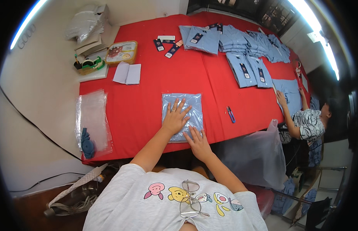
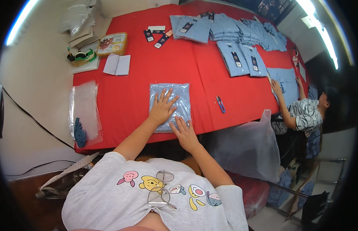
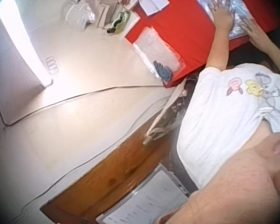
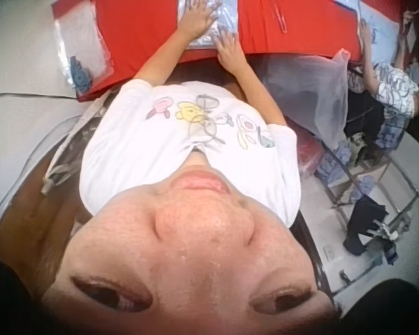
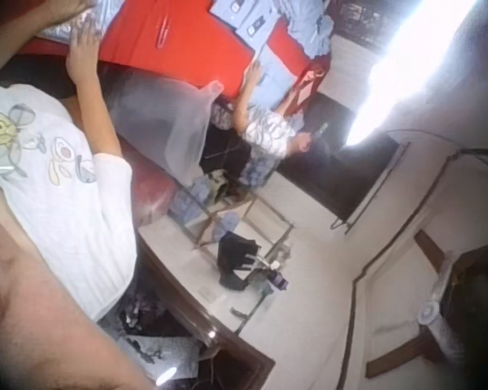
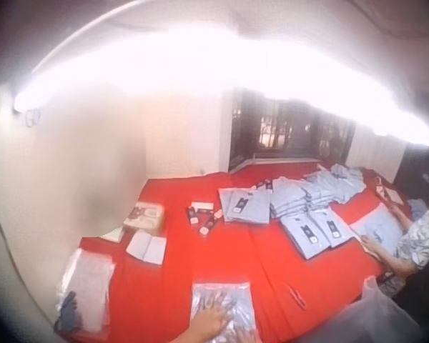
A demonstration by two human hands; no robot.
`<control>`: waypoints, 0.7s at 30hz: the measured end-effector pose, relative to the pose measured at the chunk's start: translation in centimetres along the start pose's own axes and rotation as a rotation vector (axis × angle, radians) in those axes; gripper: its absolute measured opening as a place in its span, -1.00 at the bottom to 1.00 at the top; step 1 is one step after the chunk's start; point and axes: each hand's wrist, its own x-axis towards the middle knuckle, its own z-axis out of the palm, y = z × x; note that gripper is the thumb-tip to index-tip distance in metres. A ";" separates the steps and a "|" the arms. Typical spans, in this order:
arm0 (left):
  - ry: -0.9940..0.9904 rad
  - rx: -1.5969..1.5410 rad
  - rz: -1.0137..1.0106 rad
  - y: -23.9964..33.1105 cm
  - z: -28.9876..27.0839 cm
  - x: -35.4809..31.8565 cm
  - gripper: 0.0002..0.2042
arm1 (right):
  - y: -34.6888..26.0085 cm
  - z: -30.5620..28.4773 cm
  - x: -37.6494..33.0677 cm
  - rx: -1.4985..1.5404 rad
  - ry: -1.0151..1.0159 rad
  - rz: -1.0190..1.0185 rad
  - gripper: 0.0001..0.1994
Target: The person takes folded shirts from a table, places them into plastic bags, and removes excess air before sealing them.
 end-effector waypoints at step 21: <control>0.035 -0.067 0.028 1.3 -2.2 -7.2 -0.37 | 4.5 -5.5 4.8 0.365 0.088 -0.028 -0.32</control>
